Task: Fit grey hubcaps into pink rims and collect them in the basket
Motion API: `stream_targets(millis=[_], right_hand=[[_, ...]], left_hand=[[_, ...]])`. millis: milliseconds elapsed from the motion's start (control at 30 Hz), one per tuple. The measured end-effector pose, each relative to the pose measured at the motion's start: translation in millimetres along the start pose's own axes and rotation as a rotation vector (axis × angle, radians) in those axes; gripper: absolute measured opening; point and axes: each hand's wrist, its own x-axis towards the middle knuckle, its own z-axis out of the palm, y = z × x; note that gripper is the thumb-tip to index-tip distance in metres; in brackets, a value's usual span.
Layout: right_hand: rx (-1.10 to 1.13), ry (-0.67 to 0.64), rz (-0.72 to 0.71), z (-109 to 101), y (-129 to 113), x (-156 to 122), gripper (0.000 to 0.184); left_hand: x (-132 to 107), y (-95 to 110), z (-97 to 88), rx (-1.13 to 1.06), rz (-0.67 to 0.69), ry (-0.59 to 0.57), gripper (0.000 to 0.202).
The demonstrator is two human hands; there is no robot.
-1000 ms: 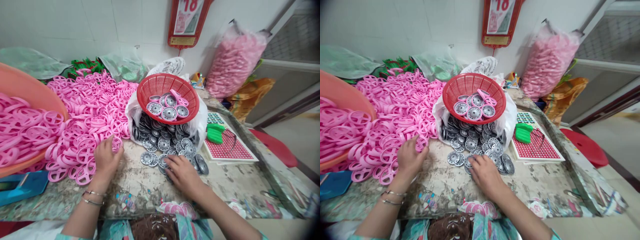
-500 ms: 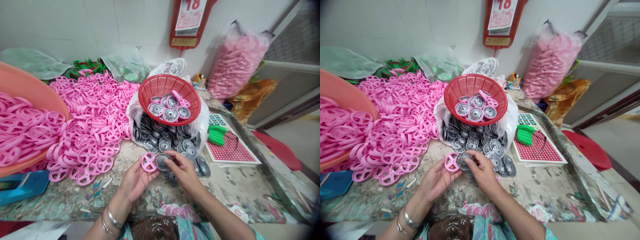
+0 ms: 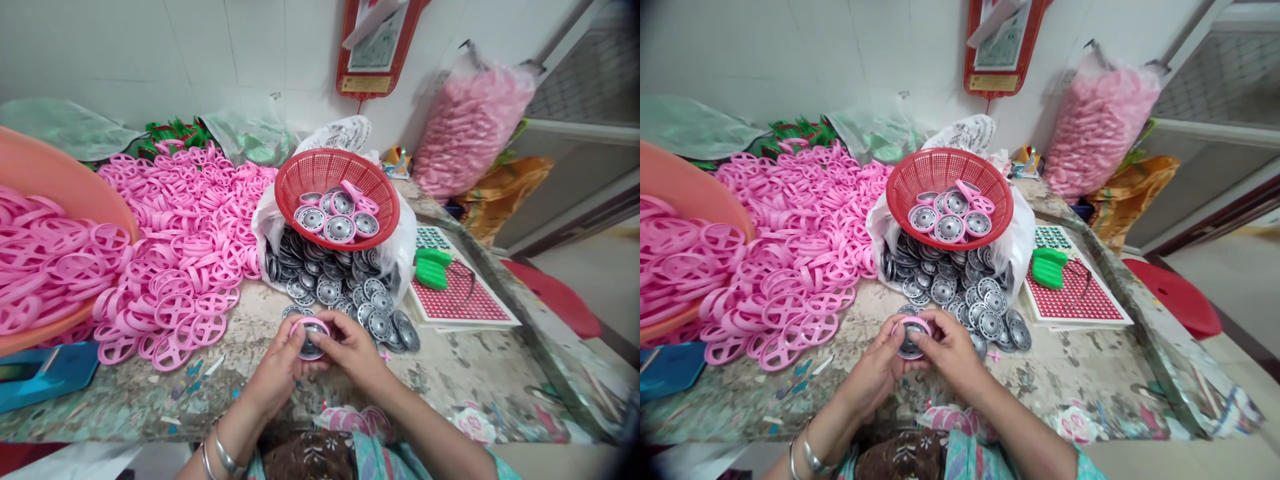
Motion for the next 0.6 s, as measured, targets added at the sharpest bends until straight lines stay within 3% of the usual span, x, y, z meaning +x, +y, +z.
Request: stream_targets(millis=[233,333,467,600], right_hand=[[0.122,-0.074,0.072,5,4,-1,0.022],[0.150,-0.084,0.073,-3,4,11,0.024],[0.220,0.029,0.080,-34,-16,43,0.029],[0.396,0.210,-0.103,-59,-51,74,0.045]], left_hand=[[2,-7,-7.8,0.279,0.012,0.100,0.035],[2,-3,-16.0,0.454,0.061,0.127,0.041],[2,12,-42.4,0.842,0.247,0.233,0.046],[4,39,-75.0,1.456,0.519,0.441,0.036]])
